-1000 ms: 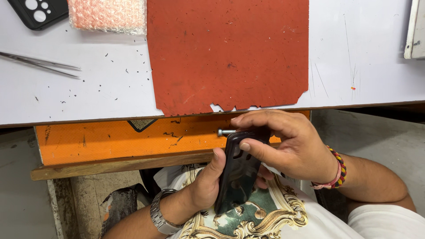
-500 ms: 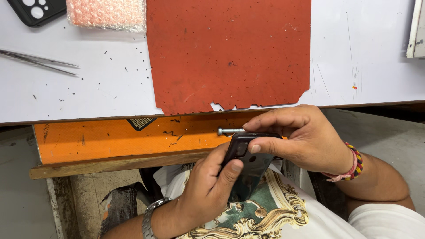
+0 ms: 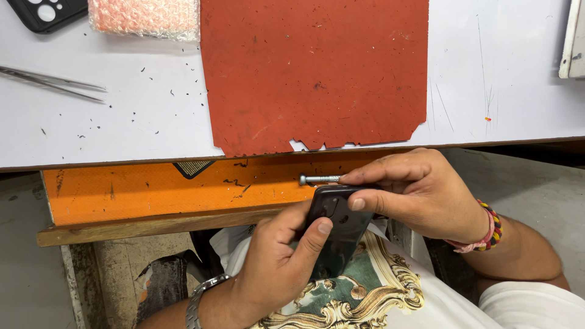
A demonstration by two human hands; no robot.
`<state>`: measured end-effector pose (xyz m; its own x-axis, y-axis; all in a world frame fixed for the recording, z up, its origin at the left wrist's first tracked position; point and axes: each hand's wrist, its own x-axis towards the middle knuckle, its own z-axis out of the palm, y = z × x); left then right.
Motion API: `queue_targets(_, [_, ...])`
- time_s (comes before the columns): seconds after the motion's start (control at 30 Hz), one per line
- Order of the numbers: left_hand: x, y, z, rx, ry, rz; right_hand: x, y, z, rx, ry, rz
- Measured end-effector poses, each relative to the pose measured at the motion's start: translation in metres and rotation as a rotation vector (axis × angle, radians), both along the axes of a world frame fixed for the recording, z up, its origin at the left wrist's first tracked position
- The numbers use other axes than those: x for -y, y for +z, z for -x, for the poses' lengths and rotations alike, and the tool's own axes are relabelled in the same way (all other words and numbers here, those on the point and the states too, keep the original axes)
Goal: The person reassembles a smartphone by aligning and snapping the back cover onto the chassis, then uses a screwdriver to tighten screws around the camera module and tweezers to adjust small components along the edges. The phone is handled throughout, with the back cover being pressed into place and fastened.
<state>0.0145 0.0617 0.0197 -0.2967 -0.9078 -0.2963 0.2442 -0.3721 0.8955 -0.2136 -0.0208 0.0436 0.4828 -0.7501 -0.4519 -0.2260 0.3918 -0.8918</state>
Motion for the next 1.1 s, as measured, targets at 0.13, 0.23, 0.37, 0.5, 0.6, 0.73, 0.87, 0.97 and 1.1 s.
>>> queue_targets(0.13, [0.009, 0.001, 0.0, 0.038, 0.096, 0.05, -0.002, 0.001, -0.002, -0.061, 0.053, 0.137])
queue_targets(0.23, [0.009, 0.003, -0.003, -0.002, 0.047, -0.113, -0.003, 0.001, -0.004, -0.095, 0.075, 0.173])
queue_targets(0.37, [0.006, -0.001, -0.007, -0.214, 0.026, -0.219, -0.005, 0.004, -0.007, -0.077, 0.088, 0.216])
queue_targets(0.5, [0.003, -0.004, -0.01, -0.264, 0.045, -0.249, -0.007, 0.005, -0.008, -0.098, 0.075, 0.24])
queue_targets(0.6, [-0.001, -0.006, -0.007, -0.218, 0.1, -0.231, -0.011, 0.008, -0.007, -0.128, 0.084, 0.276])
queue_targets(0.73, [-0.008, -0.004, -0.008, -0.202, 0.158, -0.185, -0.019, 0.008, -0.004, -0.035, 0.044, 0.244])
queue_targets(0.87, [-0.014, 0.003, -0.013, -0.13, 0.149, -0.084, -0.024, 0.009, 0.002, -0.035, 0.033, 0.166])
queue_targets(0.97, [-0.017, 0.008, -0.016, -0.078, 0.111, -0.079, -0.027, 0.013, 0.009, -0.096, 0.095, 0.25])
queue_targets(1.1, [-0.021, 0.012, -0.016, -0.018, 0.102, -0.071, -0.033, 0.019, 0.01, -0.05, 0.122, 0.308])
